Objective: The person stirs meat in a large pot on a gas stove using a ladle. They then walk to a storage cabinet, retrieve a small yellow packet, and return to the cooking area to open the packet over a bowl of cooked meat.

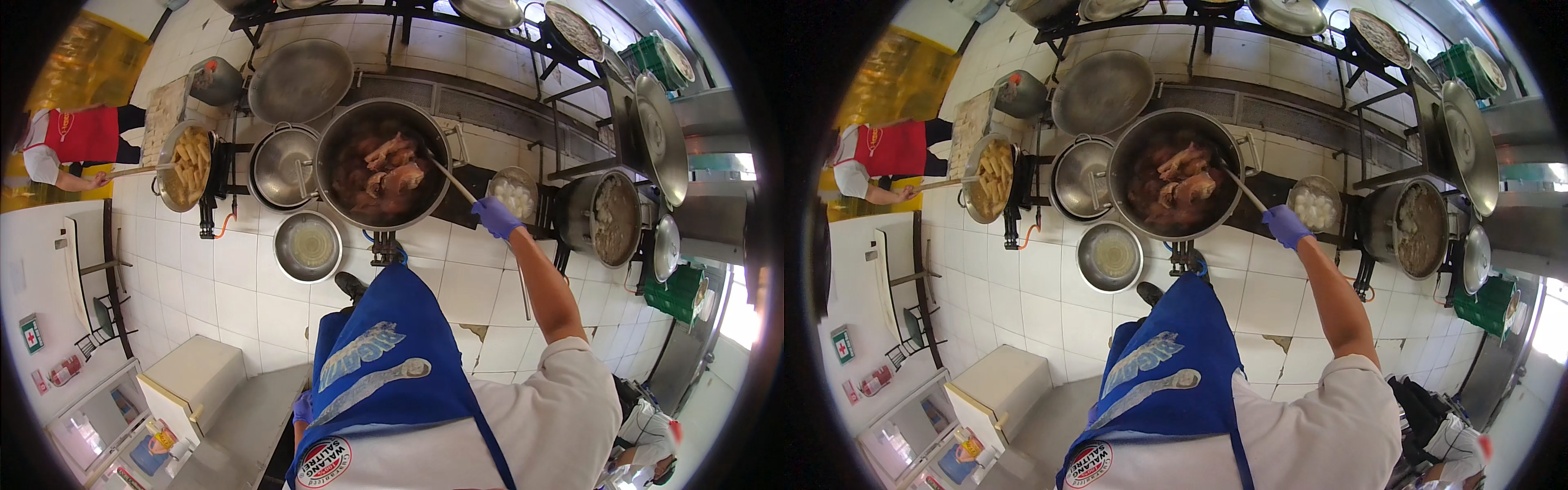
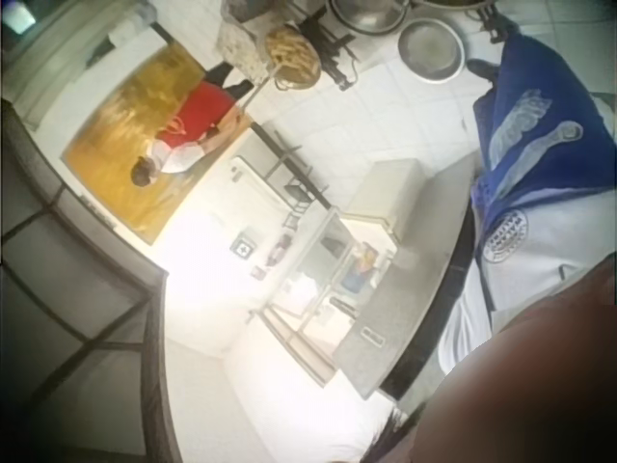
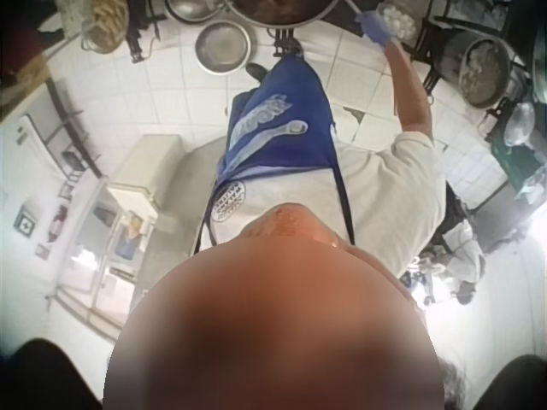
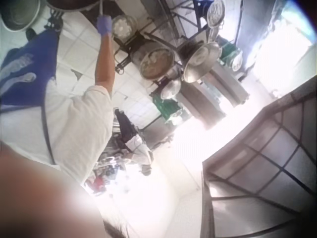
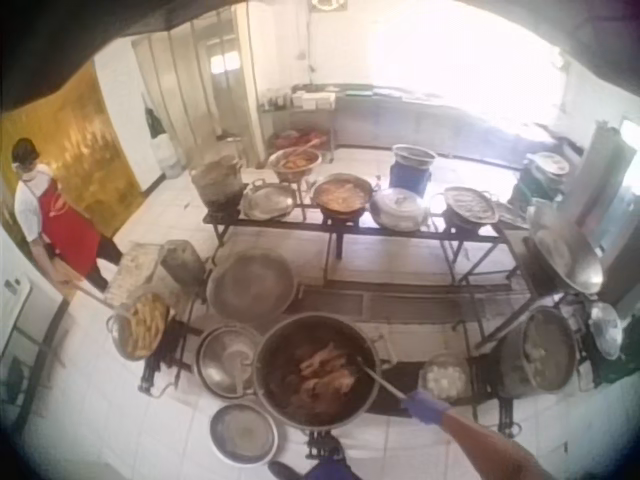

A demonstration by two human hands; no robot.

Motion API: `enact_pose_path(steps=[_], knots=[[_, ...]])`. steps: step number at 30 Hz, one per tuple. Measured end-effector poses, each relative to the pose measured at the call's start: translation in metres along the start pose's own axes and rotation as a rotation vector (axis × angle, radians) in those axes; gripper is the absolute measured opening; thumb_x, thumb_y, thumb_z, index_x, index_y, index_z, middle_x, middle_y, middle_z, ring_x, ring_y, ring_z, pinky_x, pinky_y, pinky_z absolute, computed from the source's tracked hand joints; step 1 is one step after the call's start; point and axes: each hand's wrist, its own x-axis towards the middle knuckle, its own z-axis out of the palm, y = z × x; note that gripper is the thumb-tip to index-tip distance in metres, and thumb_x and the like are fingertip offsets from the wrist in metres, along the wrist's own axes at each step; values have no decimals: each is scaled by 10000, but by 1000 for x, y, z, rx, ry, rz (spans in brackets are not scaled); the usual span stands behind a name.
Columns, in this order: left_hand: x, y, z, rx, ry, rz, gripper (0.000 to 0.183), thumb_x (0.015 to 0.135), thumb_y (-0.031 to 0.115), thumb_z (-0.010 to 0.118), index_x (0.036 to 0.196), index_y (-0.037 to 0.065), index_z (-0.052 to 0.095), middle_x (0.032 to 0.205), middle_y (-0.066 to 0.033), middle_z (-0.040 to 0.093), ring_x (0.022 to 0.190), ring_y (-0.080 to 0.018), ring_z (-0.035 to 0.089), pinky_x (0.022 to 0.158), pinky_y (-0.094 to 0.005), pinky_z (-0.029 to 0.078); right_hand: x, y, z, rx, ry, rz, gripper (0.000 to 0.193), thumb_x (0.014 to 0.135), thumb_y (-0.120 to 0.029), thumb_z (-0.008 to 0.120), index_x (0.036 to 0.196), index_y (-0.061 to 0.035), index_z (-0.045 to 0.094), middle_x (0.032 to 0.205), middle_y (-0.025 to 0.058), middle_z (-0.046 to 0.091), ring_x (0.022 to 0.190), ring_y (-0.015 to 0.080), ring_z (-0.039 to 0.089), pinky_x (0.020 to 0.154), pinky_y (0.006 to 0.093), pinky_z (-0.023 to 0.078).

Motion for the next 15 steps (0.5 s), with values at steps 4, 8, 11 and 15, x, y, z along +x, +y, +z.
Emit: enact_pose_path(steps=[4, 8, 11, 15], knots=[[15, -4, 2, 43, -17, 28, 291, 956, 161, 578, 1165, 19, 723, 1081, -108, 746, 962, -237, 699, 873, -335, 556, -17, 6, -3, -138, 88, -109, 322, 1016, -294, 553, 989, -14, 708, 689, 193, 651, 566, 341, 635, 529, 459, 497], [18, 7, -4, 1057, 6, 692, 299, 949, 167, 586, 1181, 43, 728, 1147, -123, 744, 1010, -236, 702, 912, -329, 541, -24, 37, 14, -249, 208, -310, 303, 1006, -251, 568, 967, 21, 694, 819, 291, 666, 798, 492, 643, 732, 539, 501], [27, 9, -7, 651, -54, 341, 312, 952, 172, 578, 1204, 58, 724, 1194, -127, 734, 1052, -224, 696, 967, -329, 527, -39, 40, 23, -247, 236, -306, 300, 1007, -236, 569, 942, 31, 687, 869, 301, 670, 857, 511, 635, 774, 558, 491], [52, 5, -17, 339, -123, 150, 319, 969, 150, 556, 1215, 14, 706, 1178, -131, 735, 1043, -231, 697, 943, -324, 540, -74, 30, 28, -248, 264, -300, 296, 1012, -229, 563, 938, 32, 681, 879, 302, 671, 852, 508, 634, 770, 570, 487]])
